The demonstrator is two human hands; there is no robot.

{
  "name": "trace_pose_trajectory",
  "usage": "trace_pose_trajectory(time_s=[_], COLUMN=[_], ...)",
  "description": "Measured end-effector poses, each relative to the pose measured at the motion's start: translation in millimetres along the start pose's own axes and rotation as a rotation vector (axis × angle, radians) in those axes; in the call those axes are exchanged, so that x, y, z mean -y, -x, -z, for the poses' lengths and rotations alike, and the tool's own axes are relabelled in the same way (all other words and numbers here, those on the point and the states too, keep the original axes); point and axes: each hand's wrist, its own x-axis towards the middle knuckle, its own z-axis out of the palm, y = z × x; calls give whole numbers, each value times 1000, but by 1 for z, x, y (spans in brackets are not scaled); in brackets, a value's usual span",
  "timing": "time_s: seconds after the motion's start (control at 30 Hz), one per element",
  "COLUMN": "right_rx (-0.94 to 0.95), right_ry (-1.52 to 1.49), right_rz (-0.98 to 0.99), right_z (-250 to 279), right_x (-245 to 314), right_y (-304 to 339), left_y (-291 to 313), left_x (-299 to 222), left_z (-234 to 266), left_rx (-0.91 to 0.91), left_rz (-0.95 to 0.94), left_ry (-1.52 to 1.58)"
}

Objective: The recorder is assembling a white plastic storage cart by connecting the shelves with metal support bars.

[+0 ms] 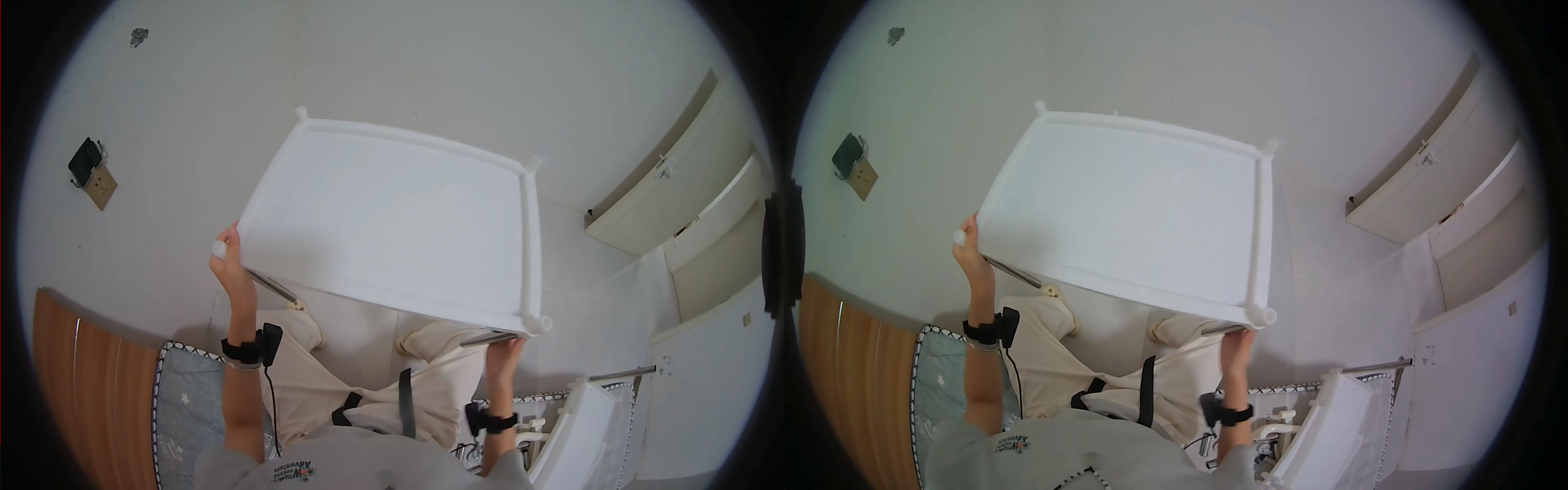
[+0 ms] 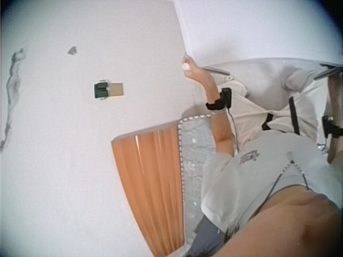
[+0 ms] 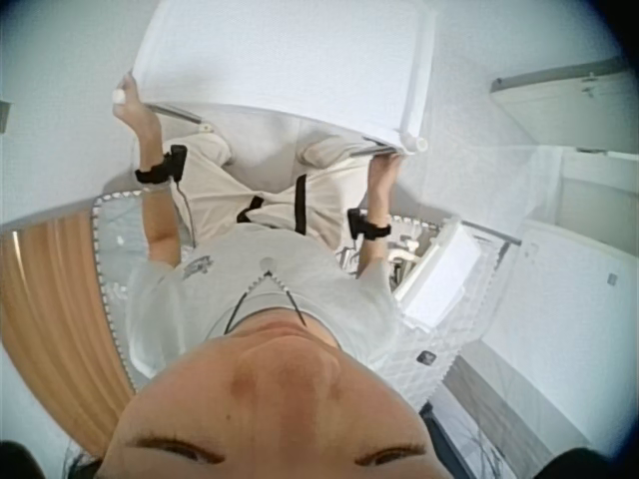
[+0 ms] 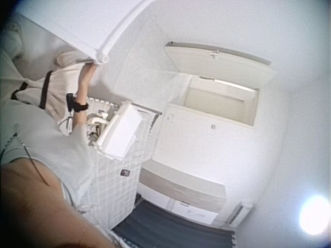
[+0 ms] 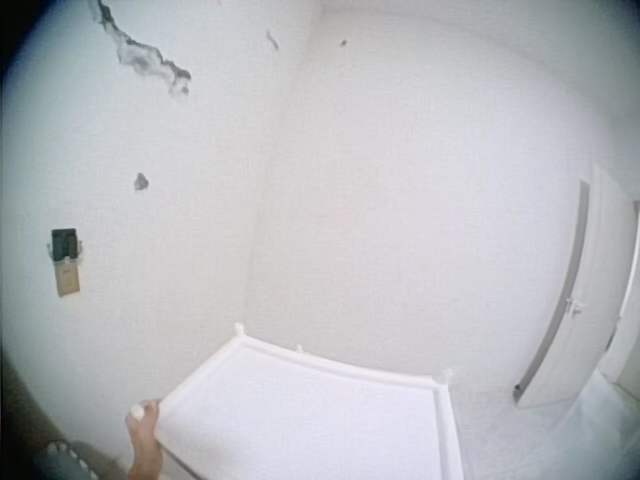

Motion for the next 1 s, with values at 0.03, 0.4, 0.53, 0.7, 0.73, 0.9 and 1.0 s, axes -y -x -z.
trace_pose_trajectory(time_s=[0.03,0.4,0.53,0.7,0.73,0.9,1.0], right_rx=[135,304,300,328,343,360,368], right_ry=[-7,314,323,316,312,259,229], right_rz=[-9,123,136,150,139,171,223], right_z=[-8,-31,-65,-97,-104,-134,-153], right_x=[-6,12,34,62,67,72,54], right_y=[13,-25,-68,-109,-114,-137,-169], left_y=[-1,-16,-49,-78,-82,-126,-152], left_x=[0,-17,-36,-66,-70,-69,-56], left_z=[4,-43,-79,-124,-132,-156,-174], left_rx=[-5,126,203,406,411,451,457], left_rz=[0,37,0,-29,-29,-90,-145], left_ry=[-5,-210,-201,-278,-276,-238,-196])
